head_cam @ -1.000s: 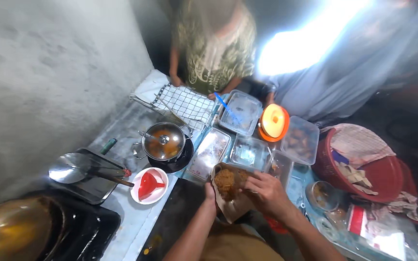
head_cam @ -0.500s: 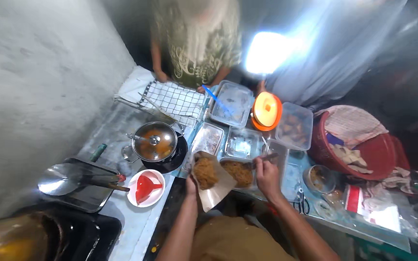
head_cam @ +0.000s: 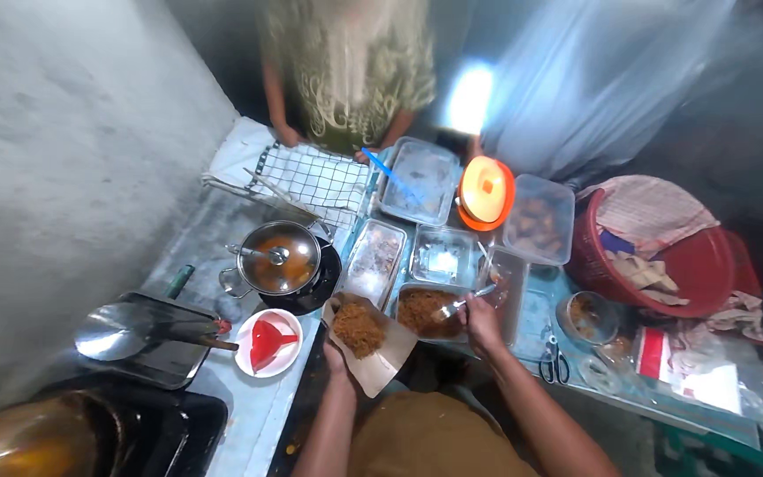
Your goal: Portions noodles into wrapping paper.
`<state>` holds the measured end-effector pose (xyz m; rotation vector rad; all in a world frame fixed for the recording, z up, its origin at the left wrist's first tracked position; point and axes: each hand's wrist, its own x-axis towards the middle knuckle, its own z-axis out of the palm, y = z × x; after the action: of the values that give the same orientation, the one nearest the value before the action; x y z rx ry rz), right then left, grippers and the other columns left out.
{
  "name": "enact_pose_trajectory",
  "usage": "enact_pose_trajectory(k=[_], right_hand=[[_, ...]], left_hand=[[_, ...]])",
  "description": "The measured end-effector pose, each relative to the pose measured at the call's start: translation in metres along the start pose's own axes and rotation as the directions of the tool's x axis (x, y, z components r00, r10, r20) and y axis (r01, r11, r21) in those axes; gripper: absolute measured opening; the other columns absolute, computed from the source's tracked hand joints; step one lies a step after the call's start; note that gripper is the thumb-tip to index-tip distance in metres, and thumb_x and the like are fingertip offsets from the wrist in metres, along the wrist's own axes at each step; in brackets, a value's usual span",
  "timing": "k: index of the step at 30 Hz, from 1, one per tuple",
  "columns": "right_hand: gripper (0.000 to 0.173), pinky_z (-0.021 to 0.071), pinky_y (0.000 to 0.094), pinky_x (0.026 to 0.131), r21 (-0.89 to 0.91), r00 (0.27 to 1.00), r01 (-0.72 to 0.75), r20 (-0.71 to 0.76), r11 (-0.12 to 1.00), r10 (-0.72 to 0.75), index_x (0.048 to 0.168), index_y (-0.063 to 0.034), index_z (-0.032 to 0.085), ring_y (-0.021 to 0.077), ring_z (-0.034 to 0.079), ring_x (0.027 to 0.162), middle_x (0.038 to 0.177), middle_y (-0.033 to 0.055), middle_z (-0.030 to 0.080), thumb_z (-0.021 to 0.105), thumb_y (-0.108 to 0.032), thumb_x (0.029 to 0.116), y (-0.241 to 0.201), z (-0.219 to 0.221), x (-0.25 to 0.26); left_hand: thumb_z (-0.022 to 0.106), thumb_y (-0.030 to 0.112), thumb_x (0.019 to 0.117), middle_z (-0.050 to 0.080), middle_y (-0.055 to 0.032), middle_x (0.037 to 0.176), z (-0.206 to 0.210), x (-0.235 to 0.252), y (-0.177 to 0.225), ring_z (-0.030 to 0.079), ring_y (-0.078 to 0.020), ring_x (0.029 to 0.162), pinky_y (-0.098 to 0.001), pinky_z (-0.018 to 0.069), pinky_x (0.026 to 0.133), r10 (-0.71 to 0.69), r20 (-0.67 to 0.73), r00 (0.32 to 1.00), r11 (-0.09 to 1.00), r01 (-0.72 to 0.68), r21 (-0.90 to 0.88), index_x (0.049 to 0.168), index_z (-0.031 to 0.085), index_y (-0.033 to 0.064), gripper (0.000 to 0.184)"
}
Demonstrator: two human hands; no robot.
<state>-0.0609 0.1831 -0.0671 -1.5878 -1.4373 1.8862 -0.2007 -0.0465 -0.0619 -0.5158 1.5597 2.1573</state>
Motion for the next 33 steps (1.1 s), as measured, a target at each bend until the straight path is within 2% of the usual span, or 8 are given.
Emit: enact_pose_trajectory(k=[12,16,20,22,24,25,28,33], right_hand=[[0.034,0.0397,0.0153,0.040,0.226,0.964,0.259,-0.006,0.939,-0.264,0.103,-0.0033,0.059,0.0019,0.046,0.044,0.064,-0.0026,0.056,0.035,-0.024,0.1136,-0.116,-0.025,-0.066],[0.036,0.0398,0.0133,0.039,0.296,0.921,0.353,0.058,0.888,-0.385,0.100,-0.0064,0.059,-0.0002,0.044,0.042,0.062,-0.0045,0.055,0.029,-0.022,0.1138,-0.152,-0.018,-0.103],[0.035,0.0417,0.0133,0.039,0.340,0.885,0.391,0.117,0.856,-0.451,0.099,-0.0072,0.059,-0.0004,0.047,0.043,0.064,-0.0044,0.057,0.031,-0.022,0.1135,-0.159,-0.003,-0.122],[0.033,0.0441,0.0156,0.041,0.209,0.854,0.464,0.154,0.861,-0.497,0.101,-0.0039,0.061,0.0009,0.049,0.045,0.068,-0.0024,0.062,0.033,-0.019,0.1127,-0.137,0.008,-0.113],[0.031,0.0535,0.0206,0.052,-0.183,0.731,0.679,0.261,0.711,-0.630,0.103,0.0016,0.069,0.0039,0.060,0.054,0.076,0.0003,0.071,0.043,-0.015,0.1091,-0.101,0.012,-0.093],[0.033,0.0571,0.0223,0.058,-0.364,0.618,0.779,0.313,0.510,-0.721,0.100,-0.0012,0.074,0.0043,0.064,0.059,0.078,-0.0001,0.073,0.047,-0.019,0.1073,-0.086,0.013,-0.085],[0.029,0.0593,0.0242,0.069,-0.448,0.294,0.890,0.426,0.082,-0.855,0.102,-0.0029,0.072,0.0076,0.069,0.073,0.085,0.0038,0.074,0.050,-0.021,0.1074,-0.084,0.011,-0.089],[0.025,0.0620,0.0300,0.082,-0.269,0.188,0.963,0.587,0.030,-0.787,0.104,-0.0063,0.075,0.0117,0.073,0.091,0.099,0.0047,0.076,0.055,-0.019,0.1060,-0.094,0.005,-0.083]], left_hand=[[0.012,0.029,0.1120,0.067,-0.0015,0.101,0.061,-0.011,-0.024,0.067,-0.0068,0.090,-0.0273,0.0576,0.076,-0.142,0.047,0.989,0.965,0.149,-0.218,0.127,0.053,0.0095,0.048],[0.012,0.029,0.1123,0.066,-0.0039,0.113,0.073,-0.012,-0.031,0.065,-0.0081,0.099,-0.0292,0.0563,0.084,-0.146,0.108,0.983,0.960,0.167,-0.226,0.136,0.050,0.0080,0.049],[0.012,0.024,0.1123,0.065,-0.0055,0.113,0.084,-0.023,-0.026,0.063,-0.0068,0.099,-0.0264,0.0542,0.085,-0.179,0.081,0.980,0.961,0.192,-0.197,0.135,0.050,0.0037,0.049],[0.013,0.022,0.1120,0.065,-0.0063,0.113,0.086,-0.027,-0.024,0.063,-0.0060,0.099,-0.0251,0.0536,0.085,-0.185,0.076,0.980,0.967,0.195,-0.165,0.135,0.050,0.0023,0.048],[0.014,0.020,0.1125,0.062,-0.0094,0.121,0.084,-0.031,-0.021,0.060,-0.0058,0.106,-0.0240,0.0504,0.091,-0.177,0.077,0.981,0.977,0.185,-0.103,0.140,0.047,-0.0014,0.048],[0.014,0.020,0.1126,0.062,-0.0088,0.122,0.085,-0.032,-0.019,0.060,-0.0055,0.106,-0.0237,0.0508,0.091,-0.183,0.075,0.980,0.977,0.190,-0.094,0.140,0.047,-0.0007,0.047],[0.014,0.020,0.1125,0.063,-0.0065,0.116,0.084,-0.029,-0.018,0.062,-0.0053,0.101,-0.0235,0.0522,0.087,-0.204,0.090,0.975,0.967,0.215,-0.136,0.137,0.048,0.0018,0.046],[0.013,0.019,0.1124,0.066,-0.0021,0.103,0.080,-0.022,-0.017,0.063,-0.0022,0.092,-0.0213,0.0543,0.080,-0.175,0.153,0.973,0.966,0.200,-0.166,0.129,0.052,0.0030,0.045]])
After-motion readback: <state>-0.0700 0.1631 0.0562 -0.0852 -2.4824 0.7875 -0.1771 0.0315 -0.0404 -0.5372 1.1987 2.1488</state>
